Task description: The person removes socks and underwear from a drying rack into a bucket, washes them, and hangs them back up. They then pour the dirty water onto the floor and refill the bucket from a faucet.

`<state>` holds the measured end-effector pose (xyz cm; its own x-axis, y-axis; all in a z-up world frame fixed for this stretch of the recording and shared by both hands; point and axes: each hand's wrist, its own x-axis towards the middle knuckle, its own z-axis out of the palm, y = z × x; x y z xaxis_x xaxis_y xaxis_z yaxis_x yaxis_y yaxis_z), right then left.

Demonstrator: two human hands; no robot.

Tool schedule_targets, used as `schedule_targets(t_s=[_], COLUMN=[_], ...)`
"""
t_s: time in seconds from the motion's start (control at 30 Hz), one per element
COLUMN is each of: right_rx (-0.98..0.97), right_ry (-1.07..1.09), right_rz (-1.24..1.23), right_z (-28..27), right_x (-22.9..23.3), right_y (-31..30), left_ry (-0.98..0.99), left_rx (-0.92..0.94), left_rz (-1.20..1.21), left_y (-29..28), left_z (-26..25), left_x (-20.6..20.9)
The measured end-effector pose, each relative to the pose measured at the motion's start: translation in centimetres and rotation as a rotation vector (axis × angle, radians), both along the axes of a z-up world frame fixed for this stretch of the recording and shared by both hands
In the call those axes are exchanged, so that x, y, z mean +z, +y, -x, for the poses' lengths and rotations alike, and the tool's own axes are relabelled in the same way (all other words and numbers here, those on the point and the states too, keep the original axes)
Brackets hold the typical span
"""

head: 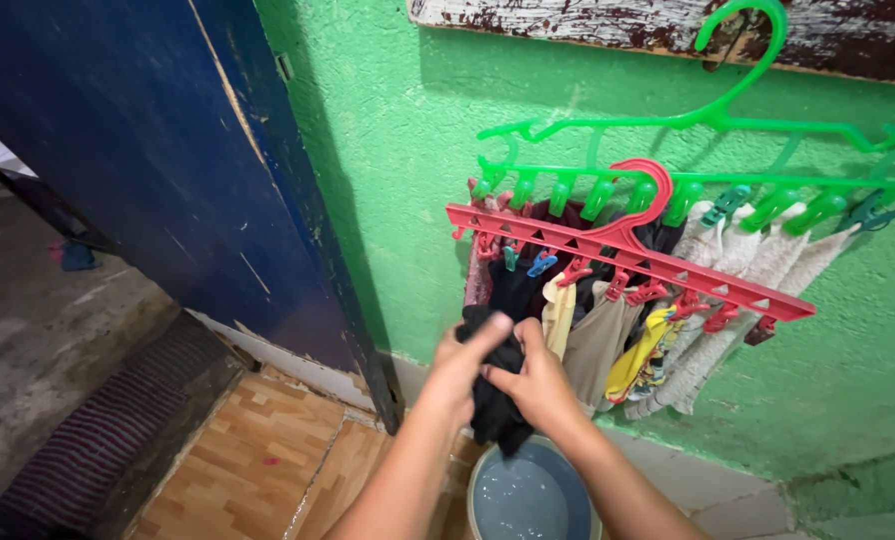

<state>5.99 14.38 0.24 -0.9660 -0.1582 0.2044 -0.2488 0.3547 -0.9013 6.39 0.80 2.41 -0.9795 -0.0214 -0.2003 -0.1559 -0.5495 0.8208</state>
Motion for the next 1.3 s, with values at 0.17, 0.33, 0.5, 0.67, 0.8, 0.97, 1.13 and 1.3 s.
schedule_targets(t_s=[0.17, 0.33, 0.5, 0.67, 0.8, 0.97, 1.13, 1.3], right_rx=[0.258, 0.118, 0.155, 0.141, 0.178, 0.155, -0.001, -0.101], right_ry=[-0.071, -0.267, -0.175, -0.127, -0.236, -0.174, -0.228, -0.241], right_rz=[0.289, 0.384, 0.522, 0.381, 0.382, 0.322, 0.461, 0.656], right_z=[-0.4, 1.3, 2.1, 1.5, 0.4, 0.7, 0.8, -0.4], right_x=[0.7, -0.3, -0.2, 2.7, 4.7, 4.3, 3.4, 3.9], right_y=[0.4, 2.9, 4.9, 5.0, 5.7, 7.9, 10.5, 13.1], left_ry=[-0.129, -0.015, -0.001, 0.117, 0.233, 0.372, 0.266, 0.069], left_rx=[0.096, 0.086, -0.029, -0.05, -0.042, -0.073, -0.265, -0.41], left_rz=[-0.138, -0.276, -0.226, 0.011, 0.284, 0.588, 0.429, 0.211], left_y=[0.6, -0.8, -1.5, -0.6, 1.0, 2.2, 3.8, 3.9], left_z=[0.4, 0.7, 0.2, 0.6, 1.1, 1.8, 1.5, 1.7], left_x=[0.0, -0.7, -0.6, 0.5, 1.8, 2.8, 3.8, 4.3])
